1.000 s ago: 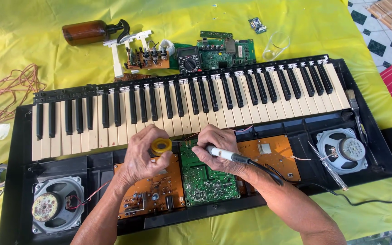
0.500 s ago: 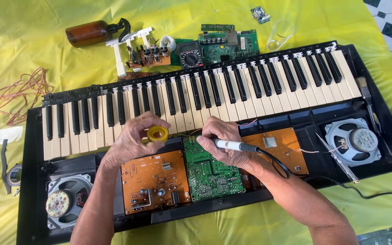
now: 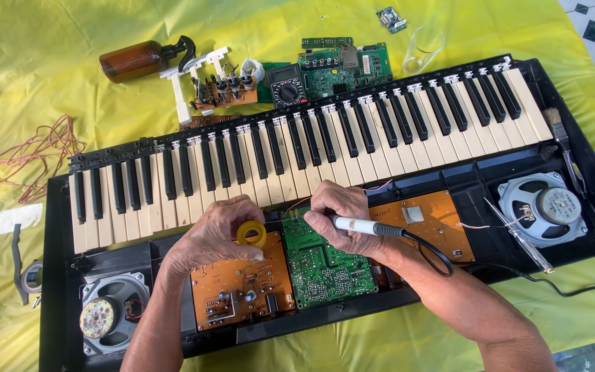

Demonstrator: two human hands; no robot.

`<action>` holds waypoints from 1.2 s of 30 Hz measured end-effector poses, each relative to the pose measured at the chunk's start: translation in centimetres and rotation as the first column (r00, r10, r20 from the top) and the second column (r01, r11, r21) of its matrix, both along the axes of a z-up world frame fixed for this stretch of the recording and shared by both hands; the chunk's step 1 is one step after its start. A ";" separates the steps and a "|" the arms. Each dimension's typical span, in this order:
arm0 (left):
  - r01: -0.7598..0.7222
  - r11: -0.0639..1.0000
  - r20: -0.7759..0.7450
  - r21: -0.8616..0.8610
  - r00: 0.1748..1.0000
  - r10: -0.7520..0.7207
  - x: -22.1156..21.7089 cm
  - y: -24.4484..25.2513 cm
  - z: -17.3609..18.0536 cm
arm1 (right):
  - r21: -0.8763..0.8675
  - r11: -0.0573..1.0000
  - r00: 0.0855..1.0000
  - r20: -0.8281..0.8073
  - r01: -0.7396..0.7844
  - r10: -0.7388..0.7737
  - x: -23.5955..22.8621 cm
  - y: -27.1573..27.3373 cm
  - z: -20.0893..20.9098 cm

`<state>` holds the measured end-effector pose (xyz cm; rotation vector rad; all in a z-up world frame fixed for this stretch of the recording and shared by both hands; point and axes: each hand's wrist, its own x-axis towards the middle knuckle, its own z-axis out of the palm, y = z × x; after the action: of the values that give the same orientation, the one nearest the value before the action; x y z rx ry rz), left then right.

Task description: The person uses a soldering iron and solder wire to work on a green circuit board inside a disassembled electronic keyboard. They apply solder to various points on the board while holding the solder wire in their other hand.

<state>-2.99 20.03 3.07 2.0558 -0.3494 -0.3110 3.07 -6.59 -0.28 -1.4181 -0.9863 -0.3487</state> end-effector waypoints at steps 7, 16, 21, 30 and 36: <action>0.015 0.998 -0.027 0.063 1.000 -0.013 -0.3 -0.6 0.1 | -0.001 1.000 1.000 0.000 -0.007 0.007 -0.1 0.1 0.3; -0.035 0.992 -0.042 0.125 0.998 0.041 -0.7 -0.8 1.0 | -0.011 1.000 0.999 0.039 -0.001 0.001 -0.2 0.3 1.2; 0.004 0.989 -0.048 0.145 0.999 0.003 -1.0 -0.6 0.6 | -0.062 0.998 1.000 0.020 0.011 -0.009 -0.2 0.3 0.6; 0.014 0.981 -0.003 0.192 1.000 -0.013 -1.4 -0.6 1.7 | -0.125 0.992 0.999 0.026 0.029 -0.026 -0.4 0.0 0.4; 0.010 0.978 0.050 0.207 0.999 -0.021 -1.9 -0.2 -1.2 | -0.189 0.979 0.995 0.083 0.069 -0.054 -0.5 -0.3 0.6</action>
<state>-4.86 19.80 1.85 2.2699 -0.3777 -0.3153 2.54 -6.86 0.27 -1.6231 -1.0632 -0.3646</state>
